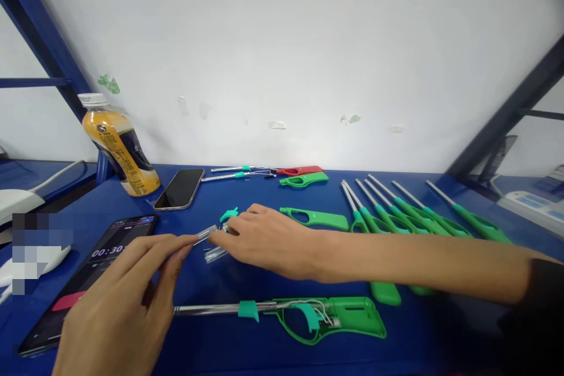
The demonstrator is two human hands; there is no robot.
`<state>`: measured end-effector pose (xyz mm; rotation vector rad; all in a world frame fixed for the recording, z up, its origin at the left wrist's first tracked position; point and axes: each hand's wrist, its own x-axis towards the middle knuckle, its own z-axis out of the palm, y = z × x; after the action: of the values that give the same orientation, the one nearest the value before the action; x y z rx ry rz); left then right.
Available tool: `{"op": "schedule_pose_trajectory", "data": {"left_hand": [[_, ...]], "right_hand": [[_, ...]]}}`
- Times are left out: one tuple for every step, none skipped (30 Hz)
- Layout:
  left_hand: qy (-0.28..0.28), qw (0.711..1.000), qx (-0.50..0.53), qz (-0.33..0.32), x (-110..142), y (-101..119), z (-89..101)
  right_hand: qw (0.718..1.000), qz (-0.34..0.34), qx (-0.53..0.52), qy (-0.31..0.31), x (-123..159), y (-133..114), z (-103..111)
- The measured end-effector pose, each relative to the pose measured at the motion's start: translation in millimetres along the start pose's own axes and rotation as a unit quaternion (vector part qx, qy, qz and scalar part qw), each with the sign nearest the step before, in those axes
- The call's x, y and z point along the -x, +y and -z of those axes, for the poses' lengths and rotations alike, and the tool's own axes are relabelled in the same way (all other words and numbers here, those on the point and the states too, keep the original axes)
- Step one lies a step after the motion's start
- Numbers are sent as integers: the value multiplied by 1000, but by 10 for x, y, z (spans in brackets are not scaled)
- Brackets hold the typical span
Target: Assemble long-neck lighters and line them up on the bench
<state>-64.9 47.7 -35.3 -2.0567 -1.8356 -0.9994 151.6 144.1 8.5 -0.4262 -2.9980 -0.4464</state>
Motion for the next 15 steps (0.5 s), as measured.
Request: {"op": "schedule_pose_trajectory", "data": {"left_hand": [[-8, 1000, 16, 15, 12, 15, 3], [-13, 999, 31, 31, 24, 32, 4], [-12, 998, 46, 45, 36, 49, 1], [-8, 997, 61, 53, 47, 67, -5], [-5, 995, 75, 59, 58, 86, -13], [-4, 994, 87, 60, 68, 108, -24], [-5, 994, 95, 57, 79, 133, -37], [-1, 993, 102, 53, 90, 163, -51], [1, 993, 109, 48, 101, 196, -67], [4, 992, 119, 44, 113, 235, -83], [3, 990, 134, 42, 126, 277, -100], [0, 987, 153, 43, 139, 323, -117], [-3, 983, 175, 48, 152, 371, -133], [-9, 979, 199, 51, 165, 418, -149], [-16, 974, 221, 54, 177, 465, -164]], "right_hand": [[1000, -10, -2, -1, 90, 26, 61], [1000, -26, -5, -2, 195, 54, 125], [999, -44, -9, -2, 312, 82, 187], [998, -63, -18, -5, 437, 105, 245], [994, -92, -53, 13, 565, 120, 295], [986, -121, -104, 43, 694, 123, 338], [971, -155, -163, 74, 819, 109, 374], [950, -185, -227, 105, 938, 77, 402], [929, -211, -269, 144, 1048, 25, 421], [904, -253, -299, 170, 1148, -45, 431], [877, -291, -325, 200, 1237, -131, 430], [849, -327, -346, 231, 1314, -228, 417], [819, -359, -365, 259, 1379, -332, 391], [792, -377, -384, 289, 1429, -438, 354], [764, -392, -400, 320, 1465, -539, 306]]}}
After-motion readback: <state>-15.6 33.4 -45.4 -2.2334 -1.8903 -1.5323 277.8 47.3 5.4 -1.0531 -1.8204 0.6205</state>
